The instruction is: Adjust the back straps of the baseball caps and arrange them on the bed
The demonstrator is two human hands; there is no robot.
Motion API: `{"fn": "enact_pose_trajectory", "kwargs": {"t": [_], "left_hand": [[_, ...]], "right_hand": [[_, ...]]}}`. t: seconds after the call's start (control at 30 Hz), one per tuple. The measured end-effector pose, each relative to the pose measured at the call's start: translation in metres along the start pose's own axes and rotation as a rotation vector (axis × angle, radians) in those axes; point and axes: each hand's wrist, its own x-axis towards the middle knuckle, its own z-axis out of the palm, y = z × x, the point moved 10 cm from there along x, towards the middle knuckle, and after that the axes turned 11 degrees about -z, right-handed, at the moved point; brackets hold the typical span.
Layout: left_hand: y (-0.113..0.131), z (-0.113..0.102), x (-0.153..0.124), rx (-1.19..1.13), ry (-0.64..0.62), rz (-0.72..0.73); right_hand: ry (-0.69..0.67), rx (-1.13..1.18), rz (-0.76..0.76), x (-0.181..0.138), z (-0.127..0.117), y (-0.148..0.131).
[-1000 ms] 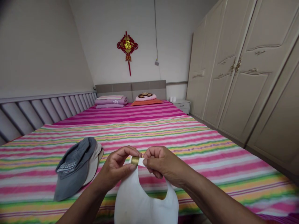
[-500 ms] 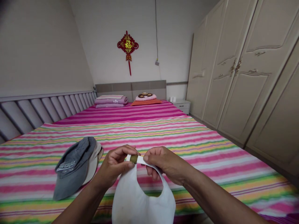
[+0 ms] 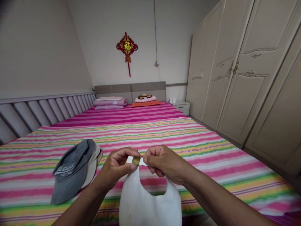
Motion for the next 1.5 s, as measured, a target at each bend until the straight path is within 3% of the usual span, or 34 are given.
{"fn": "enact_pose_trajectory", "kwargs": {"t": [0.33,0.57,0.77,0.9,1.03,1.3,1.5], "left_hand": [[0.0,0.012,0.002,-0.068,-0.04,0.026],[-0.022,0.022,0.011,-0.271,-0.159,-0.158],[-0.046,0.036,0.012,-0.168,-0.311,-0.375],[-0.055,0.037,0.01,-0.252,-0.321,-0.453],[-0.057,0.038,0.01,-0.341,-0.313,-0.47],[-0.053,0.029,0.014,-0.455,-0.179,-0.473],[-0.052,0.043,0.014,-0.669,-0.35,-0.457]], "right_hand": [[0.023,0.011,0.029,-0.005,-0.002,0.0],[0.067,0.106,0.056,-0.01,-0.005,0.005],[0.09,0.079,0.077,-0.01,-0.004,0.014],[0.02,0.14,0.077,-0.01,0.002,0.022],[-0.082,0.17,0.1,-0.013,0.008,0.031],[0.012,0.185,0.105,-0.016,-0.005,0.031],[0.016,0.201,0.117,-0.019,-0.01,0.034]]}}
